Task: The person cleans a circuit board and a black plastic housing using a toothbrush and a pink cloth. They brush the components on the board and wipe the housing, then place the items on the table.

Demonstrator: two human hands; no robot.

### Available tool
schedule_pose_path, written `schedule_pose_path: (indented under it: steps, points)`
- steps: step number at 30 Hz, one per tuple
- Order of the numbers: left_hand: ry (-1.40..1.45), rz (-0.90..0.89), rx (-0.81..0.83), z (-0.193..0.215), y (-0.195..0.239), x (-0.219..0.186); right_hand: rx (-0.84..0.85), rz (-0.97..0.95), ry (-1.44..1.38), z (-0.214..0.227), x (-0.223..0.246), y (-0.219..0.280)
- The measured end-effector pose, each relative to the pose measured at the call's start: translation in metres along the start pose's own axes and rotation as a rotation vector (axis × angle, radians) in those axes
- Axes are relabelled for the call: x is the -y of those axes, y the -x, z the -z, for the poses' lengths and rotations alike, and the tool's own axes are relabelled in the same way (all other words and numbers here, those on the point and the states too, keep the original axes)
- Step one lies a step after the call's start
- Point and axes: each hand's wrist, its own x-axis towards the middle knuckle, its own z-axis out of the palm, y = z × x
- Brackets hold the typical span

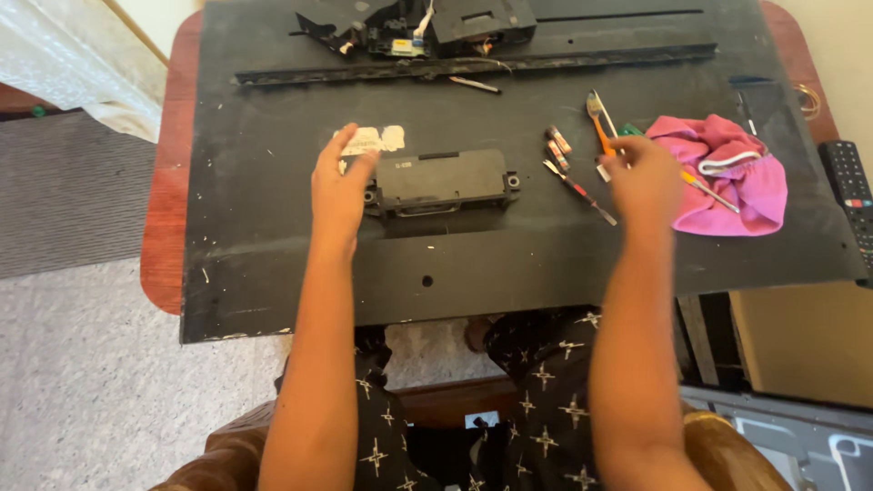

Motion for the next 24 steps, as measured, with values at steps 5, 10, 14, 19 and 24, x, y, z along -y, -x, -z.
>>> schedule_pose_path:
  steps: [5,10,14,19,24]
  points:
    - [-0.828,-0.226,0.195,0.017,0.013,-0.007,-0.002,-0.047,0.12,0.008,-0.044,-0.004]
    - [-1.005,-0.181,0.221,0.023,0.015,-0.005,0.1,-0.137,0.375,-0.002,-0.044,-0.009]
    - [-1.031,-0.151,0.27,0.02,0.014,-0.01,0.12,-0.192,0.37,-0.005,-0.039,-0.016]
    - [-0.979,-0.164,0.302,0.017,0.018,-0.01,-0.062,0.041,0.379,0.007,-0.034,-0.005]
    - [-0.94,-0.159,0.279,0.018,0.014,-0.006,-0.091,0.563,0.238,0.01,0.039,0.06]
